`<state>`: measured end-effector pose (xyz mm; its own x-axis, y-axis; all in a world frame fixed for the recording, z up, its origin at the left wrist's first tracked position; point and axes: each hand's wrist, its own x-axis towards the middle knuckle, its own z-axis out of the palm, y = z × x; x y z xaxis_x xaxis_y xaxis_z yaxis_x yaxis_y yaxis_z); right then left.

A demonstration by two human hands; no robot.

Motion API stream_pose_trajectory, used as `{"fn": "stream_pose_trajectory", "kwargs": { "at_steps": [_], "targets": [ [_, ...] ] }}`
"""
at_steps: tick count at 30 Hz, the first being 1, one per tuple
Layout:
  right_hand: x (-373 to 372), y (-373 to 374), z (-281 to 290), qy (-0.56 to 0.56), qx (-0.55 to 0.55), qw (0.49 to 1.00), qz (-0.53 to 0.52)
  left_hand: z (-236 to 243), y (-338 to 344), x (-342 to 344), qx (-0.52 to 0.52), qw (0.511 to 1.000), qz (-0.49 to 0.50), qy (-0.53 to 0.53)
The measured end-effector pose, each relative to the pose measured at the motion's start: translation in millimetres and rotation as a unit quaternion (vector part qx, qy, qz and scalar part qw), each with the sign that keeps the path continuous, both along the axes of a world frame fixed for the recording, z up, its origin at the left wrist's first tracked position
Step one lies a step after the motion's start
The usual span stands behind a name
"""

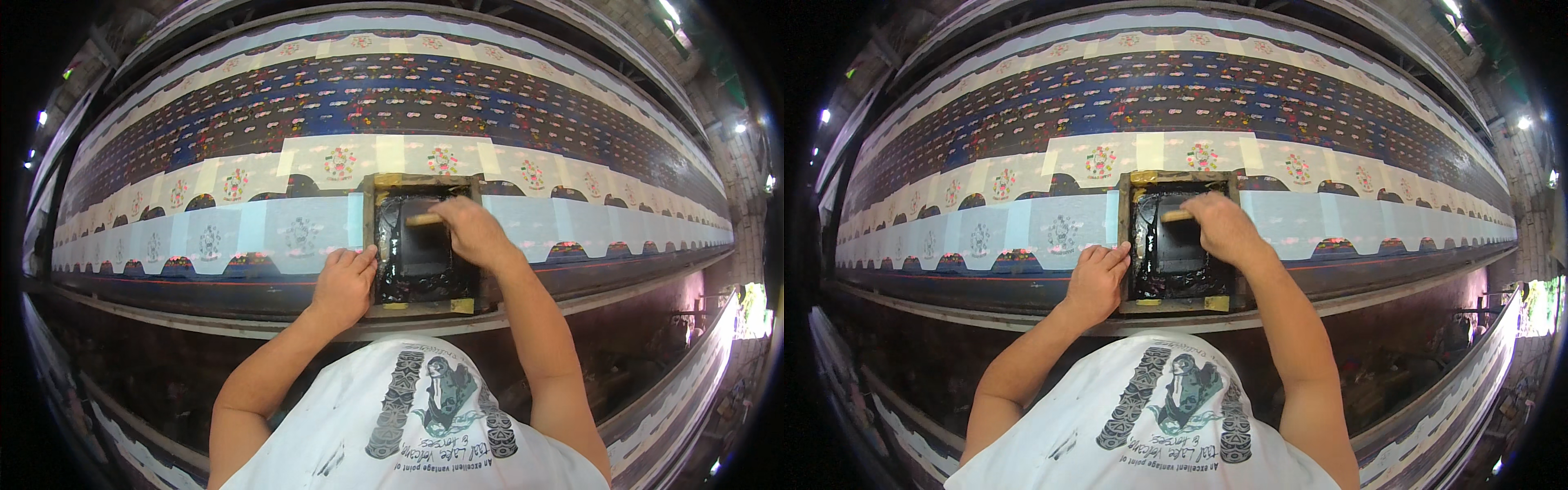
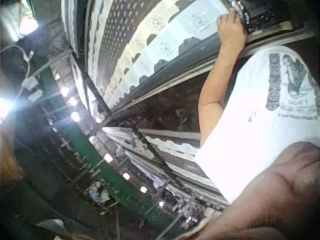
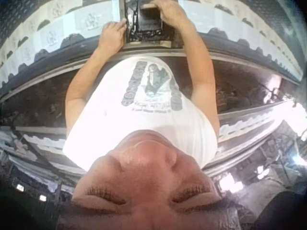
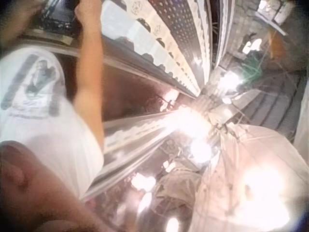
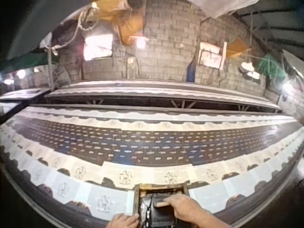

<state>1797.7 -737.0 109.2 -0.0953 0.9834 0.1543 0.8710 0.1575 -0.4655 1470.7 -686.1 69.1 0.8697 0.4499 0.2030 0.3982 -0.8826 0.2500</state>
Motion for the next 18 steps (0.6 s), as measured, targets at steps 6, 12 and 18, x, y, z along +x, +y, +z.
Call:
{"fn": "stream_pose_trajectory", "kwargs": {
  "at_steps": [6,12,18],
  "targets": [
    [5.1,31.7,-8.0,0.007,0.025,1.000,-0.008,-5.2,-3.2,-0.7,-0.025,1.000,0.011,0.014],
    [-15.6,-3.8,-11.2,-0.012,0.013,1.000,0.015,-7.0,-6.0,-1.8,-0.022,1.000,0.017,0.006],
    [-47.8,-62.0,-7.2,-0.008,0.035,0.999,0.012,-4.8,-4.9,-0.6,-0.025,0.999,0.020,0.003]
  ]
}}
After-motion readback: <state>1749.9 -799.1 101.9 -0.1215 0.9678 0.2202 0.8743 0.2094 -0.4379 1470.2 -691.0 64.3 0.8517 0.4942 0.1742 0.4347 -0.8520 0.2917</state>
